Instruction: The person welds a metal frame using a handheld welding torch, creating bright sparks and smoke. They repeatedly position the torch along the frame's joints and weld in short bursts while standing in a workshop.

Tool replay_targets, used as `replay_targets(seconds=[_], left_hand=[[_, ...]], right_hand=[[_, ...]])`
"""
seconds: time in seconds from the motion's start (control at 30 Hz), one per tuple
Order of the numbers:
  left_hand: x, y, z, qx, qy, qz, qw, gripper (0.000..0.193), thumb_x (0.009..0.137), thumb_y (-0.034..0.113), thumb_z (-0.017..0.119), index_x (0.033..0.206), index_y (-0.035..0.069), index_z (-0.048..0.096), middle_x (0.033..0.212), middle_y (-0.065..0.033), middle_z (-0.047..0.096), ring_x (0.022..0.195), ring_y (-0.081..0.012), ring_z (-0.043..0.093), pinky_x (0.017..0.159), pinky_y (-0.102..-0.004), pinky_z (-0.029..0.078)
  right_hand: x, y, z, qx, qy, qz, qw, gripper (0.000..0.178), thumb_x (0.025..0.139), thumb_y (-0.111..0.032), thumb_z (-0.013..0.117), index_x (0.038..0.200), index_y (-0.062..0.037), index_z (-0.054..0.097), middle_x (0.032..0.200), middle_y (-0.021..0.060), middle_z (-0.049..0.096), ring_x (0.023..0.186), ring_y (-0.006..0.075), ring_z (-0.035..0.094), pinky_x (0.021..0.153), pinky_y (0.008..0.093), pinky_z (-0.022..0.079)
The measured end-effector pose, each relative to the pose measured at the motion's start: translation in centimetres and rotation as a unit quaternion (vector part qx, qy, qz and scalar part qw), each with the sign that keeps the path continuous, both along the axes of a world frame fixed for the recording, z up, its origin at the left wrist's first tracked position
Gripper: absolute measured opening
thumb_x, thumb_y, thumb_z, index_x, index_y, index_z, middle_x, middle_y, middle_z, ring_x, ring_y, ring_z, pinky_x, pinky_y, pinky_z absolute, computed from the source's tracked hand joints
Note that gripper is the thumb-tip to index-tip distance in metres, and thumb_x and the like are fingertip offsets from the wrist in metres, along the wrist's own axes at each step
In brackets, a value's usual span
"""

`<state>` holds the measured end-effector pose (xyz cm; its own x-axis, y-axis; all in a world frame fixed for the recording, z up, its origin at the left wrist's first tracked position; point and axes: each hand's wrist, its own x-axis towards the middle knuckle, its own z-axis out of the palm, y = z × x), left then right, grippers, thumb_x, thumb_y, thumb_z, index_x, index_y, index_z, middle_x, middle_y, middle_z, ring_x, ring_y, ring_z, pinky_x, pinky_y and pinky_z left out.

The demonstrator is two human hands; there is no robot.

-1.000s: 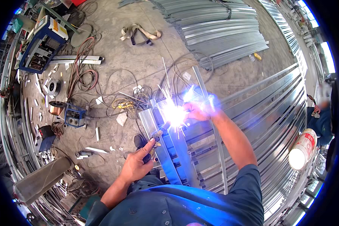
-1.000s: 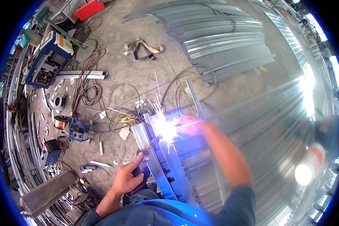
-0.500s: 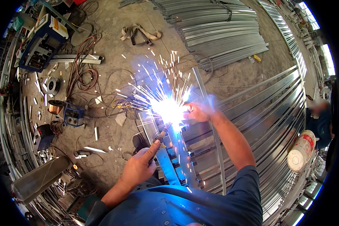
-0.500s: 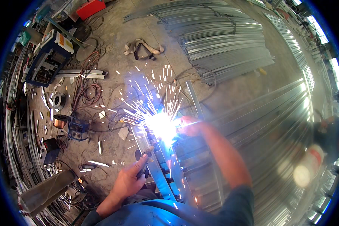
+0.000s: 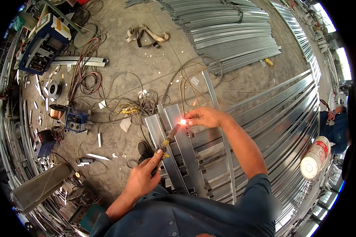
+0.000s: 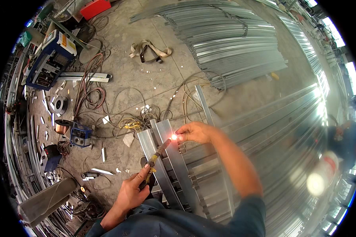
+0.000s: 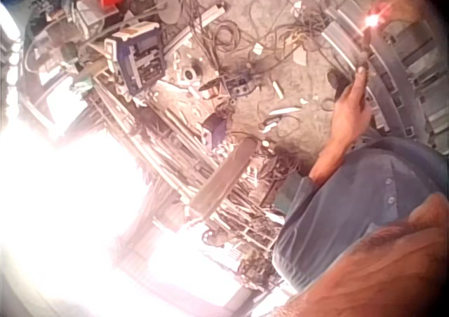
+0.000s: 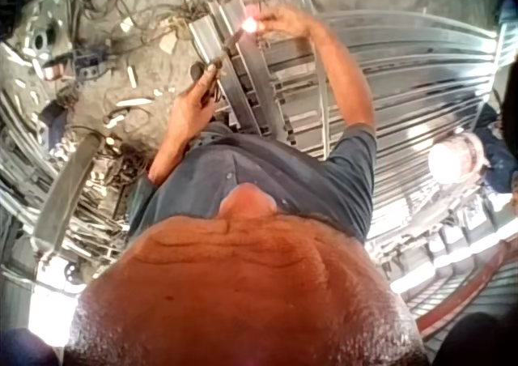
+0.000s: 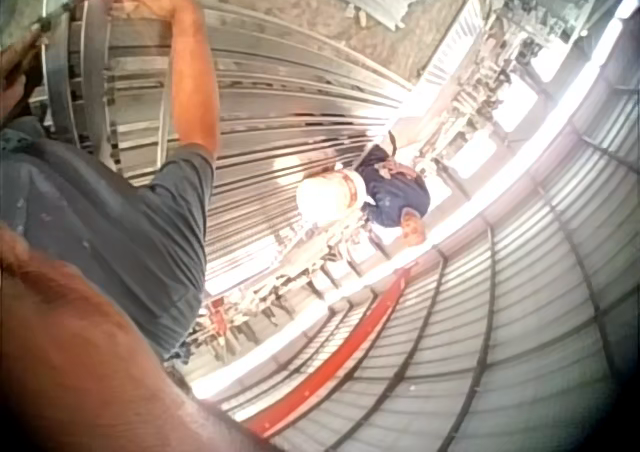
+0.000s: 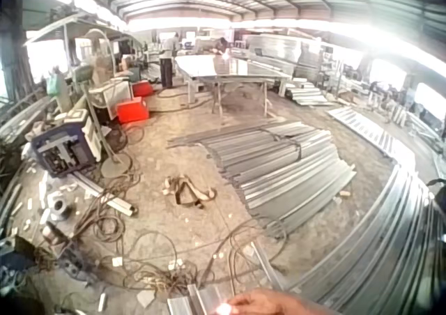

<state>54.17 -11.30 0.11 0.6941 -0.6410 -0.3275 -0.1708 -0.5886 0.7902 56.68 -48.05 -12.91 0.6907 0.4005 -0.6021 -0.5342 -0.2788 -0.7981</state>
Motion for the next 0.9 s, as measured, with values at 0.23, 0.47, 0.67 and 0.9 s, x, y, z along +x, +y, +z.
replay_targets(seconds=[0.23, 0.47, 0.67, 0.9], left_hand=[[0.0, -0.4, -0.4, -0.01, 0.018, -0.002, 1.0, 0.079, 0.084, 0.001, 0.067, 0.157, 0.026, 0.048, 0.11, -0.0155, 0.071, 0.084, -0.0376, 0.071, 0.072, -0.0446, 0.058], [0.3, -0.6, -0.8, -0.011, 0.031, -0.011, 0.999, 0.079, 0.084, 0.001, 0.066, 0.157, 0.026, 0.048, 0.114, -0.0161, 0.071, 0.086, -0.0377, 0.072, 0.073, -0.0441, 0.058], [0.4, -0.5, -1.0, -0.018, 0.02, -0.021, 0.999, 0.079, 0.085, 0.004, 0.066, 0.157, 0.027, 0.047, 0.114, -0.0162, 0.071, 0.087, -0.038, 0.071, 0.076, -0.0444, 0.059], [0.5, -0.3, -1.0, 0.0, 0.022, -0.04, 0.999, 0.08, 0.085, 0.006, 0.067, 0.159, 0.028, 0.043, 0.116, -0.0149, 0.069, 0.092, -0.0393, 0.07, 0.079, -0.0459, 0.059]], right_hand=[[0.4, 0.0, 0.6, 0.005, -0.005, 0.01, 1.0, 0.049, 0.101, -0.032, 0.07, 0.14, -0.0027, 0.062, 0.133, 0.0108, 0.071, 0.125, 0.0204, 0.063, 0.11, 0.0365, 0.046], [0.4, 0.0, 0.5, -0.005, -0.011, 0.005, 1.0, 0.056, 0.101, -0.03, 0.071, 0.146, -0.0001, 0.056, 0.14, 0.0155, 0.066, 0.131, 0.0237, 0.06, 0.113, 0.0377, 0.045], [0.0, -0.3, 0.1, -0.07, -0.099, 0.032, 0.992, 0.047, 0.1, -0.023, 0.069, 0.142, -0.0028, 0.058, 0.134, 0.0114, 0.067, 0.123, 0.0224, 0.063, 0.106, 0.0377, 0.049], [-1.1, -1.6, -2.5, -0.027, -0.211, 0.03, 0.977, 0.046, 0.1, -0.024, 0.067, 0.141, -0.0053, 0.059, 0.132, 0.011, 0.067, 0.12, 0.0238, 0.063, 0.104, 0.0393, 0.049]])
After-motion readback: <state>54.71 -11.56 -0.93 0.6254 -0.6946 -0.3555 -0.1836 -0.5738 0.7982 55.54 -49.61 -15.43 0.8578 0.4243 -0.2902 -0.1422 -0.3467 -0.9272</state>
